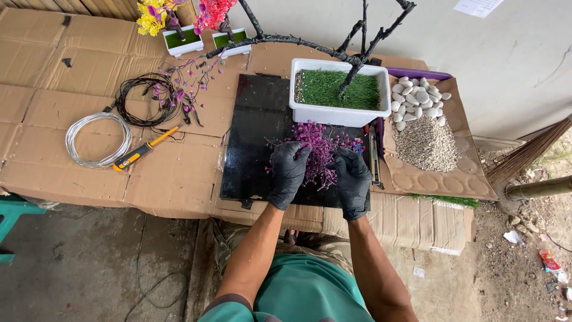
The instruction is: The person assembles artificial plants by attaching purple flower clusters to a black branch structure. They pick up the flowers, position them on the branches, and secure them using wire. The work is performed on a cardboard-covered table with other crafting materials nearby.
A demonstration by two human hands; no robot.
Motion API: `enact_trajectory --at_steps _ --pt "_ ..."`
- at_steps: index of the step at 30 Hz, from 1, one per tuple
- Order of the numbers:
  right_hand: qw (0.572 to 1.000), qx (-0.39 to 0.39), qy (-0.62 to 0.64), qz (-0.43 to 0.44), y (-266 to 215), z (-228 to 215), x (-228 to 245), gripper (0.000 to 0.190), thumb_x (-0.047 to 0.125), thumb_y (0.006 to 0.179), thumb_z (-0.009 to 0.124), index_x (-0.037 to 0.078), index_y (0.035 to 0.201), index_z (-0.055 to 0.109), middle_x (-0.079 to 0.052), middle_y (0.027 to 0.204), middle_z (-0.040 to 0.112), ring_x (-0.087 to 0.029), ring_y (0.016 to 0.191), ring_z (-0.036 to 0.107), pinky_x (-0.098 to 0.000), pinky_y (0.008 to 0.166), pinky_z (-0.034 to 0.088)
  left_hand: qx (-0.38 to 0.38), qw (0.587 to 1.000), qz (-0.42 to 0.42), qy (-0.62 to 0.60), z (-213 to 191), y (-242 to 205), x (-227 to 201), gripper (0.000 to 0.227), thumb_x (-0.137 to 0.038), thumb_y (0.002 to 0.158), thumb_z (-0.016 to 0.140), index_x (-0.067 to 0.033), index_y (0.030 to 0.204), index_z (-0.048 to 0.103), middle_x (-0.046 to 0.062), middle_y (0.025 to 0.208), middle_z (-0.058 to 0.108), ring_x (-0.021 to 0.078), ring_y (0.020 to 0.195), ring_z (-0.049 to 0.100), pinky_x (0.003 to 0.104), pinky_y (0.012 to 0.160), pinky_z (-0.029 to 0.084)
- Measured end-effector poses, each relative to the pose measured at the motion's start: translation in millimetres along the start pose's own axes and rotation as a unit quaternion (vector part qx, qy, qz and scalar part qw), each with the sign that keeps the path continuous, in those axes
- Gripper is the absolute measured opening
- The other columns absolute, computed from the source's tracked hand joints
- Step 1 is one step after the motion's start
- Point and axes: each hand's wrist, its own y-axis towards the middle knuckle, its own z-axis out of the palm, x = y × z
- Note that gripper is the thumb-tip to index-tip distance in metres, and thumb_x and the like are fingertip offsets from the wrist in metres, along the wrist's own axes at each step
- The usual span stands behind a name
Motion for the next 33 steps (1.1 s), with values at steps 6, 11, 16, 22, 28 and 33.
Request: enact_trajectory --at_steps 6,11,16,22,28,33 --pt "0.987 -0.127 -0.1 -0.019 18.8 -18.6 -38.2 0.014 -0.001 0.095 0.074 0.003 0.109 0.076 -0.016 0.092 0.078 -0.021 0.069 0.074 -0.032 0.06 0.059 0.149 0.884 -0.27 -0.352 -15.0 -2.4 -18.6 0.01 -0.018 0.09 0.083 -0.0143 0.099 0.081 0.002 0.085 0.078 0.0089 0.081 0.07 0.027 0.075 0.059" --pt "0.977 -0.207 -0.042 0.015 33.9 -26.2 -36.2 0.009 0.001 0.092 0.078 0.009 0.095 0.077 -0.011 0.084 0.077 -0.018 0.057 0.07 -0.0265 0.051 0.057 0.142 0.869 -0.311 -0.359 -17.9 6.3 -9.6 0.011 -0.019 0.091 0.082 -0.0149 0.101 0.081 0.002 0.087 0.08 0.0059 0.084 0.074 0.022 0.075 0.059" --pt "0.953 -0.242 0.139 0.12 23.8 -27.8 -12.2 0.016 0.004 0.085 0.082 0.003 0.101 0.077 -0.017 0.085 0.077 -0.019 0.051 0.071 -0.0243 0.046 0.059 0.174 0.944 -0.252 -0.123 -3.6 14.3 -10.9 0.03 -0.042 0.08 0.091 -0.0255 0.104 0.082 0.001 0.092 0.081 0.0165 0.093 0.078 0.03 0.082 0.063" --pt "0.922 -0.199 0.263 0.202 16.2 -49.2 -31.6 0.006 0.009 0.095 0.077 0.007 0.1 0.075 -0.014 0.087 0.075 -0.012 0.061 0.069 -0.0171 0.056 0.06 0.06 0.994 0.043 0.076 -27.5 9.5 -11.6 0.074 -0.024 0.084 0.085 -0.0211 0.152 0.056 0.011 0.111 0.072 0.0341 0.104 0.067 0.048 0.093 0.054" --pt "0.9 -0.159 0.296 0.278 -4.3 -36.3 -16.7 0.004 0.011 0.094 0.078 0.012 0.097 0.075 -0.006 0.092 0.074 -0.009 0.069 0.063 -0.0169 0.064 0.061 0.124 0.853 -0.235 -0.449 -44.2 -14.0 -37.5 0.033 0.003 0.087 0.079 -0.007 0.118 0.074 0.016 0.118 0.077 0.0263 0.116 0.071 0.04 0.102 0.059" --pt "0.884 -0.1 0.321 0.325 -40.0 0.8 3.4 0.006 0.007 0.092 0.079 0.006 0.095 0.074 -0.014 0.075 0.068 -0.02 0.063 0.064 -0.0314 0.068 0.064 0.188 0.885 -0.238 -0.352 -63.9 -17.1 -85.6 0.021 -0.009 0.085 0.087 -0.0113 0.105 0.081 0.014 0.095 0.08 0.016 0.094 0.075 0.035 0.086 0.064"
